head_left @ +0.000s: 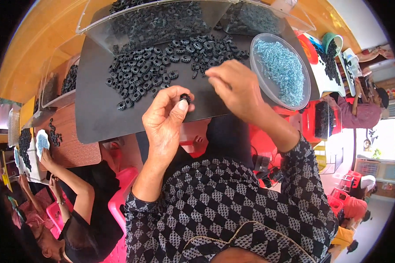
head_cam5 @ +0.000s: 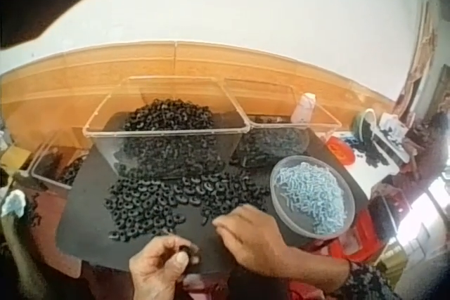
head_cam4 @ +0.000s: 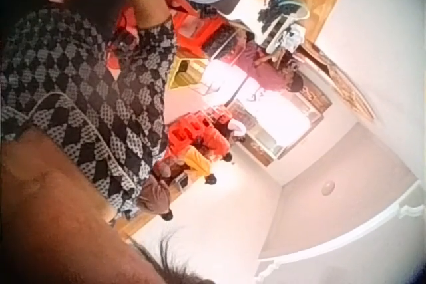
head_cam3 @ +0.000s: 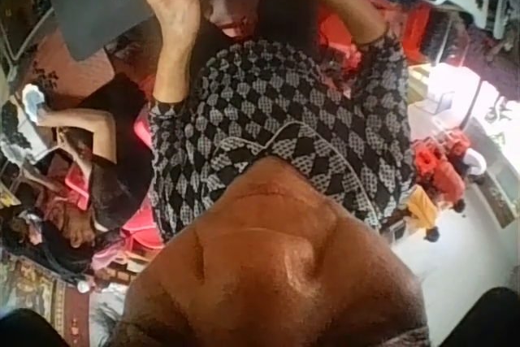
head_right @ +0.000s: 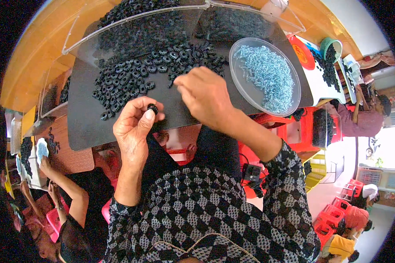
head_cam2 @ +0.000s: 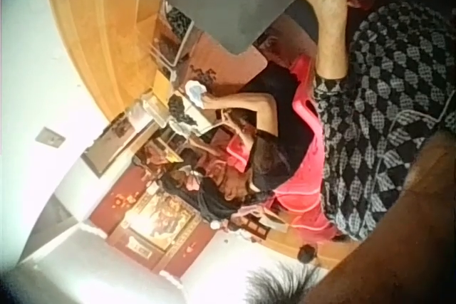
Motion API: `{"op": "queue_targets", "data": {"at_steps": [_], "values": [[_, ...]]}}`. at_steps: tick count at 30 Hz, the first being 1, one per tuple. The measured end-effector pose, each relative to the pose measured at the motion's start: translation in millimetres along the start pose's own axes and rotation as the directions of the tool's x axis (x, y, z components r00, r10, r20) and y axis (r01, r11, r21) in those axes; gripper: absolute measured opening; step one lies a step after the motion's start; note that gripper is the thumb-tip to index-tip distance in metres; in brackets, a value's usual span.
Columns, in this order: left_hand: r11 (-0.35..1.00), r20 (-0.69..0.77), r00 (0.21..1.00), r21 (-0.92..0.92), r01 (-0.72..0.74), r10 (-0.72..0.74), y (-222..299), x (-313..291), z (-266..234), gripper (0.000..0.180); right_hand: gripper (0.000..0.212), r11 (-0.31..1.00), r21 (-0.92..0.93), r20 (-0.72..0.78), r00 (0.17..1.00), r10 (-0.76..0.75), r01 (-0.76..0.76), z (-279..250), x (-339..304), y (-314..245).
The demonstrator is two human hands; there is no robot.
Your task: The person picks up a black plastic component and a small metal pin, inserts the pin into the component, and places the assembled piece onto the table.
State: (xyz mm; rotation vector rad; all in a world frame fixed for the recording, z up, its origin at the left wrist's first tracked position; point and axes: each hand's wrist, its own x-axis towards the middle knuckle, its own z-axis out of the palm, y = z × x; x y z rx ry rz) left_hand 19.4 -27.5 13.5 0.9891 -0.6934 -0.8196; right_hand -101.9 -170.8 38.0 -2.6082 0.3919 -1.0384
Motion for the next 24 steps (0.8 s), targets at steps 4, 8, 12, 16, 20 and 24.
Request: {"op": "queue_targets", "data": {"at_steps": [4,8,12,16,20,24], "values": [[0.997,0.015,0.999,0.066,0.029,-0.03,0,-7,0,0.017,0.015,0.983,-0.176,0.054,0.997,-0.051,0.06,4,15,14],[0.962,0.032,0.994,0.25,-0.109,0.104,-10,-7,-5,0.017,0.009,0.962,-0.238,0.141,0.984,-0.106,0.137,10,22,16],[0.972,-0.03,0.999,0.232,-0.025,0.033,-13,-11,-8,0.016,0.019,0.931,-0.258,0.234,0.952,-0.198,0.257,19,21,17],[0.959,-0.004,0.997,0.273,-0.072,0.076,-14,-12,-10,0.016,0.016,0.87,-0.325,0.333,0.906,-0.261,0.37,22,23,16],[0.968,-0.011,0.998,0.247,-0.052,0.057,-13,-12,-10,0.016,0.01,0.852,-0.35,0.363,0.895,-0.259,0.389,22,25,14],[0.968,0.004,0.998,0.244,-0.055,0.056,-17,-10,-7,0.016,0.011,0.879,-0.316,0.337,0.909,-0.247,0.356,19,16,14]]}}
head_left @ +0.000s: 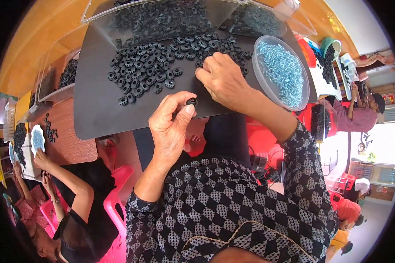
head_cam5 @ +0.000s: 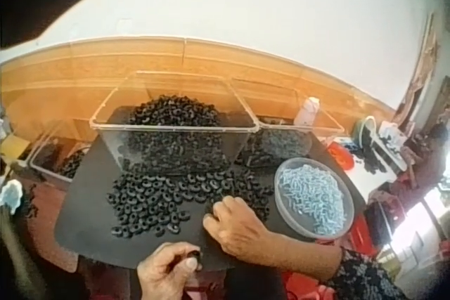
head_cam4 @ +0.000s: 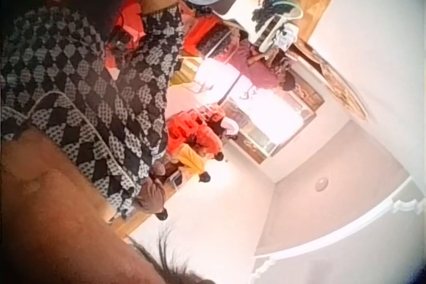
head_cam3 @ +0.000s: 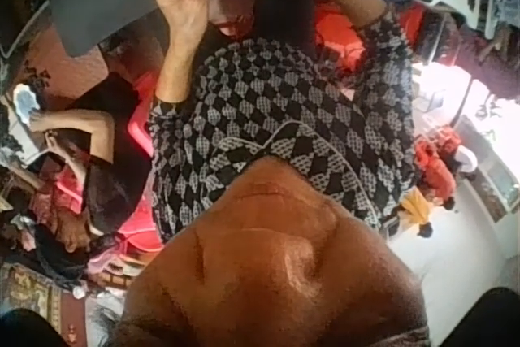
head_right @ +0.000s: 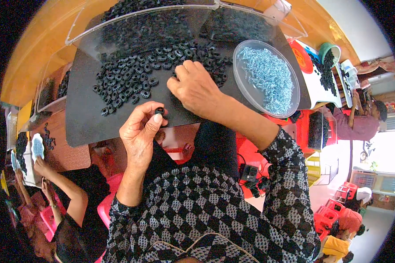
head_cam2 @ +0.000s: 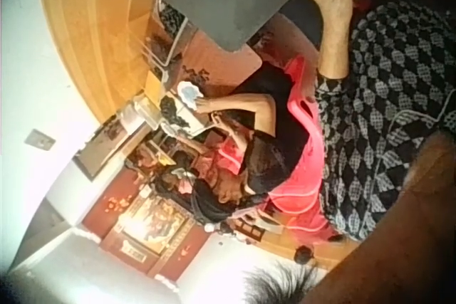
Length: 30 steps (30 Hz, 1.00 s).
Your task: The person picks up a black plastic component and a small metal pin, inserts the pin into the component, and places the assembled piece onto the table.
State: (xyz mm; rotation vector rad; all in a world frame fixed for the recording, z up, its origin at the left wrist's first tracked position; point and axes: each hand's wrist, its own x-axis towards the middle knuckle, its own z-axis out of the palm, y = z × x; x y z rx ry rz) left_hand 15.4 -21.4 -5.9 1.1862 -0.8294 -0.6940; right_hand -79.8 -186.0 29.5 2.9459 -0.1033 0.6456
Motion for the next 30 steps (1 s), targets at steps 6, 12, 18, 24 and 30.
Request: {"op": "queue_targets", "data": {"at_steps": [6,12,18,24,30], "values": [[0.995,-0.047,0.997,-0.081,0.056,-0.06,6,1,6,0.016,0.019,0.994,0.074,-0.159,0.983,0.09,-0.079,-9,-8,-13],[0.998,-0.029,0.999,-0.053,0.029,-0.03,-1,-1,0,0.015,0.011,0.928,-0.05,-0.268,0.9,0.343,-0.368,-57,-71,37],[0.998,-0.007,0.999,-0.04,0.043,-0.044,5,1,1,0.017,0.015,0.785,-0.007,0.046,0.784,0.619,-0.619,-68,-119,77],[1.0,-0.003,1.0,-0.004,0.022,-0.022,2,0,0,0.016,0.016,0.877,-0.094,0.045,0.878,0.476,-0.471,-51,-120,85],[0.999,-0.005,1.0,0.026,-0.022,0.022,1,1,1,0.015,0.016,0.914,-0.098,0.042,0.916,0.399,-0.394,-49,-114,86]]}}
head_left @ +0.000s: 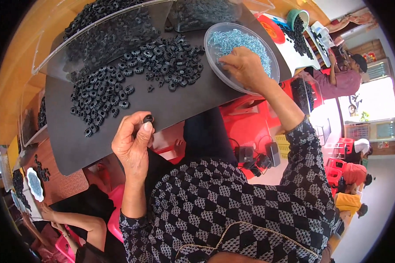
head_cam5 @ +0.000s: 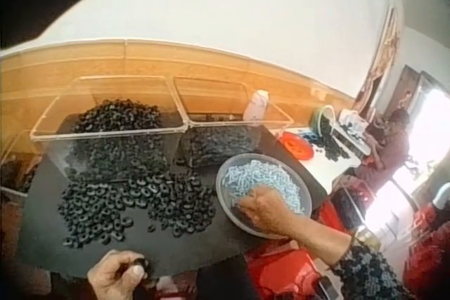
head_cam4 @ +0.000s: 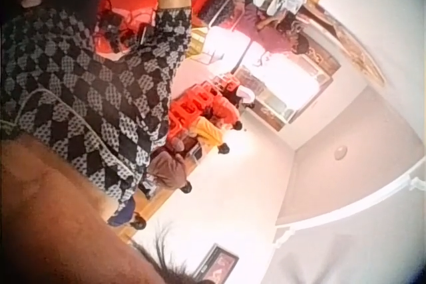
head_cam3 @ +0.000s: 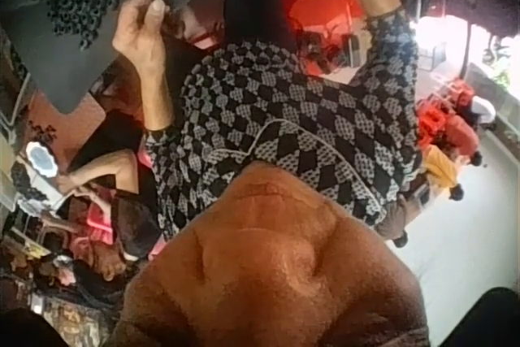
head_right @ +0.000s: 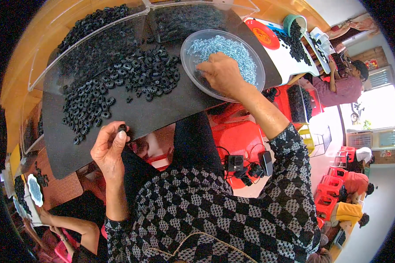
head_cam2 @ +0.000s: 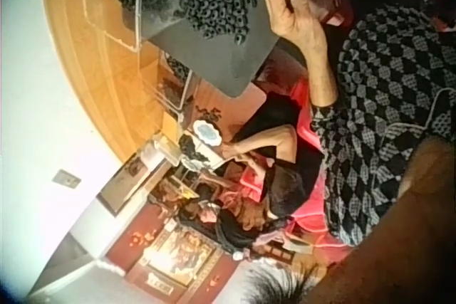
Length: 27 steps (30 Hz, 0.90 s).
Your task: The person picks up a black plastic component and a small metal pin, inserts the pin into the component, and places the assembled piece onto the table.
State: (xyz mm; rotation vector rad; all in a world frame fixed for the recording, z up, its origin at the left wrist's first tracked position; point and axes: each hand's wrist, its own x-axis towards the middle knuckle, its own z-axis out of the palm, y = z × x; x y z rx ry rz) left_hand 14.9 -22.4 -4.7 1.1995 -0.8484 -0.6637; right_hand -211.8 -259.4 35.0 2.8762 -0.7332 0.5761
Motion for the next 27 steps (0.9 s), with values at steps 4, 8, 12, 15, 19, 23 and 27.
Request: {"op": "queue_targets", "data": {"at_steps": [4,8,12,15,19,23,27], "values": [[1.0,0.001,1.0,-0.006,0.01,-0.01,2,-1,0,0.015,0.018,0.992,0.112,-0.076,0.995,0.069,-0.06,2,-5,4],[1.0,0.008,1.0,0.005,-0.023,0.023,0,0,0,0.015,0.016,0.991,0.109,-0.082,0.993,0.083,-0.074,-1,-5,1],[0.999,0.0,0.999,0.023,-0.036,0.036,0,0,0,0.015,0.012,0.996,0.056,-0.066,0.995,0.071,-0.068,-3,1,-3],[0.999,-0.006,1.0,0.027,-0.028,0.028,-1,0,0,0.015,0.011,0.999,0.017,-0.06,0.998,0.033,-0.032,2,8,-7],[0.999,-0.015,1.0,0.047,-0.022,0.022,1,-1,-1,0.015,0.012,0.997,-0.077,0.007,1.0,-0.013,0.013,8,14,-6],[0.999,-0.018,0.999,0.032,-0.035,0.036,-4,1,0,0.015,0.012,0.999,-0.028,0.039,0.999,0.035,-0.034,10,14,-2],[0.998,0.002,1.0,0.054,-0.012,0.011,-3,0,-4,0.015,0.01,0.999,-0.048,0.026,0.999,0.026,-0.025,16,14,5]]}}
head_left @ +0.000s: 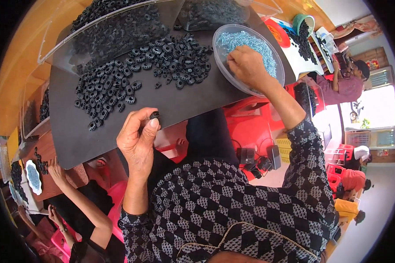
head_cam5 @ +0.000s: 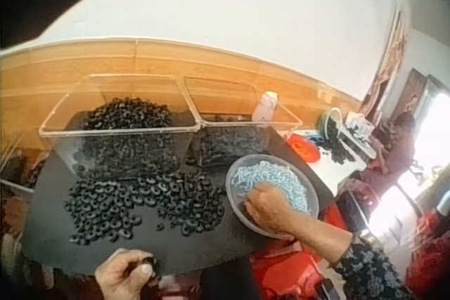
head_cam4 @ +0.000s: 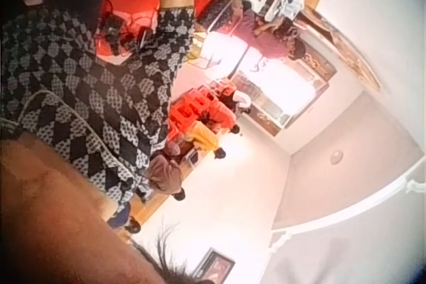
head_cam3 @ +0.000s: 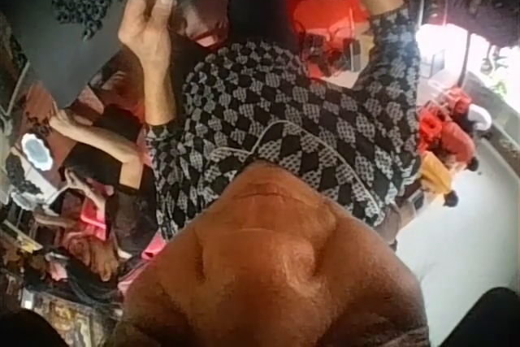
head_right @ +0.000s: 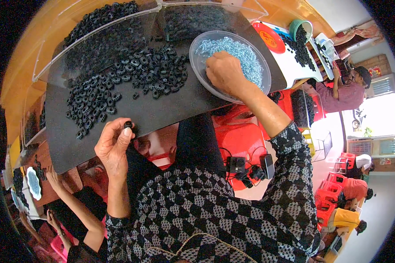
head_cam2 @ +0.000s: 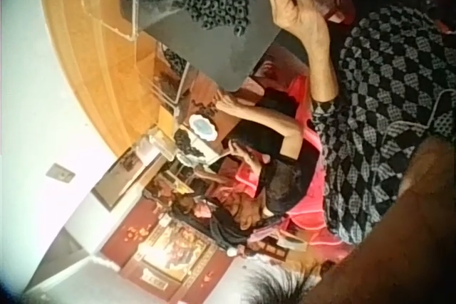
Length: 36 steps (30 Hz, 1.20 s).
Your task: The person picks up a black plastic component and a small metal pin, inserts the pin into the component, and places the assembled piece onto the table.
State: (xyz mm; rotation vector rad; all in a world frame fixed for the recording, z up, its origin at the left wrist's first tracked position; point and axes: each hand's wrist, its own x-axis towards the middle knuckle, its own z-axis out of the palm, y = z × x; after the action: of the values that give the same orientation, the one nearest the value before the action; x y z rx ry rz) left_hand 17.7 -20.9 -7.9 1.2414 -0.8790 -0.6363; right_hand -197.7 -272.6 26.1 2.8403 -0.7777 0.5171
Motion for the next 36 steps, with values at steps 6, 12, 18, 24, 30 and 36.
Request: {"op": "queue_targets", "data": {"at_steps": [6,12,18,24,30,36], "values": [[1.0,0.019,1.0,0.002,0.001,-0.001,1,1,-2,0.015,0.008,0.996,0.086,-0.149,0.989,0.019,-0.007,3,0,2],[1.0,0.009,1.0,0.012,-0.022,0.022,-2,2,0,0.015,0.01,0.999,0.017,-0.056,0.998,-0.029,0.03,-7,-2,-5],[1.0,-0.015,1.0,-0.004,-0.018,0.017,0,2,2,0.014,0.01,0.999,-0.004,-0.014,0.999,-0.053,0.053,-9,3,-9],[0.999,-0.012,0.999,0.01,-0.036,0.036,-2,2,1,0.014,0.007,0.999,-0.01,0.001,0.999,-0.053,0.053,-5,5,-8],[0.999,0.005,0.999,0.017,-0.034,0.034,-1,1,0,0.015,0.008,0.988,0.116,-0.045,0.993,0.107,-0.101,-7,4,-6],[0.999,0.008,0.999,0.024,-0.038,0.038,-3,2,-2,0.015,0.009,0.999,0.027,-0.059,0.997,-0.043,0.045,-3,6,-4]]}}
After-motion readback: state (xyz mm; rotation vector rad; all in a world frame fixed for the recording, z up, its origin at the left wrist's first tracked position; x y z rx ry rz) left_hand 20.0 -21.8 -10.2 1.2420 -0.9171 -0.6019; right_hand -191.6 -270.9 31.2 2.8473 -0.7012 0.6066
